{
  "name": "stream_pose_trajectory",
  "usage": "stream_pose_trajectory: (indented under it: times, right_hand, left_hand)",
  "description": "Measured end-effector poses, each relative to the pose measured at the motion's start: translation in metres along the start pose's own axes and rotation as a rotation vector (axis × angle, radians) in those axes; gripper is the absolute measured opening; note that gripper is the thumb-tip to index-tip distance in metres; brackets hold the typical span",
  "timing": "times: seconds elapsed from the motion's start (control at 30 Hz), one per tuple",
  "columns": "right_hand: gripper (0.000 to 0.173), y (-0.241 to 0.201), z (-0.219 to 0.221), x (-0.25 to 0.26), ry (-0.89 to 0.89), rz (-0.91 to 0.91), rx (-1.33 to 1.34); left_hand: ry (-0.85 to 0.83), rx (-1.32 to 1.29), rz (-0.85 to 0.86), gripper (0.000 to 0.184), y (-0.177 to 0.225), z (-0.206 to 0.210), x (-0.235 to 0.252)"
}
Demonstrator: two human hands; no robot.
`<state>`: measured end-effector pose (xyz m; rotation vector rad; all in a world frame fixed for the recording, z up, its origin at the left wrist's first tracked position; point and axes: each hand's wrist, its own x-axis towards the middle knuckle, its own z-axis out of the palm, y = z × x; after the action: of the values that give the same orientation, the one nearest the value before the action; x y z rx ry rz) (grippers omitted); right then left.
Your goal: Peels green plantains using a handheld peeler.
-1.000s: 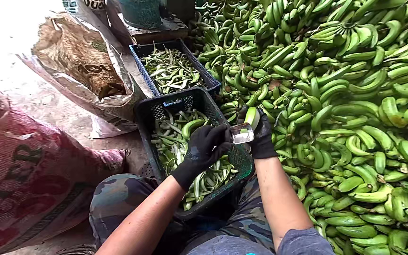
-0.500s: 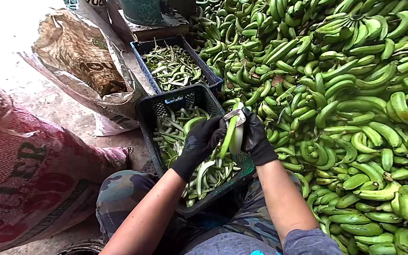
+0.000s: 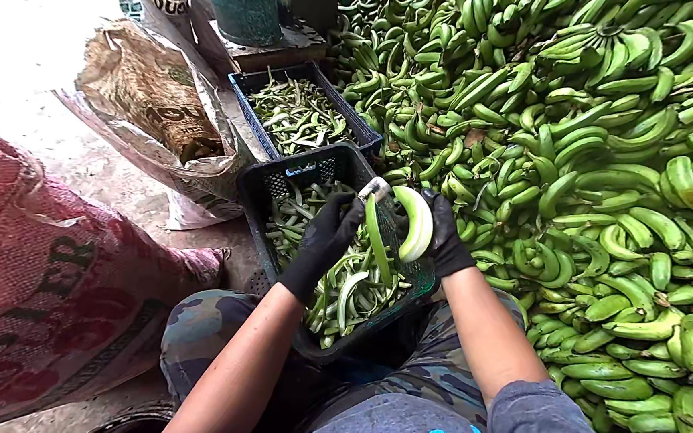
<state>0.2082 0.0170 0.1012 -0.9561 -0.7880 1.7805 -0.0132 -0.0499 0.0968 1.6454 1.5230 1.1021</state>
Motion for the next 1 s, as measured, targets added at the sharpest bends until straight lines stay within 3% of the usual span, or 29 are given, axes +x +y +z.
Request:
stream_pose_trajectory:
  times: [0.07, 0.17, 0.33, 0.4, 0.5, 0.6, 0.67, 0.77, 0.9, 1.0]
  right_hand:
    - [0.047, -0.004, -0.013, 0.002, 0.030, -0.001, 0.062]
    - [0.043, 0.001, -0.036, 0.009, -0.125, -0.067, 0.148]
    - [0.063, -0.017, -0.019, 0.007, -0.110, 0.242, 0.265]
    - [0.055, -0.014, -0.010, 0.001, -0.056, 0.213, 0.155]
    - [0.037, 0.005, 0.001, 0.000, -0.007, 0.019, -0.059]
    - [0.035, 0.015, 0.004, 0.001, -0.112, -0.008, -0.116]
    - [0.039, 0.018, 0.006, 0.006, -0.109, 0.098, -0.049]
    - [0.033, 0.011, 0.001, -0.001, -0.093, 0.021, -0.050]
    - [0.046, -0.008, -0.004, 0.005, -0.048, 0.169, -0.003]
    - [0.042, -0.014, -0.010, 0.004, -0.020, 0.052, -0.021]
  left_hand:
    - [-0.038, 0.098, 0.232, 0.056, -0.004, 0.010, -0.004]
    - [-0.024, 0.225, 0.550, 0.055, -0.008, 0.023, -0.008]
    - [-0.098, 0.308, 0.702, 0.048, -0.001, 0.029, -0.009]
    - [-0.133, 0.315, 0.670, 0.046, -0.004, 0.033, -0.007]
    - [-0.135, 0.312, 0.509, 0.047, -0.009, 0.036, 0.000]
    - [-0.024, 0.278, 0.246, 0.046, -0.015, 0.029, 0.005]
    - [0.065, 0.211, 0.005, 0.046, -0.020, 0.016, 0.008]
    - [0.120, 0.071, -0.224, 0.056, -0.020, -0.011, 0.005]
    - [-0.047, 0.004, -0.106, 0.052, 0.000, -0.018, -0.007]
    - [-0.232, -0.039, 0.127, 0.038, 0.007, 0.001, -0.022]
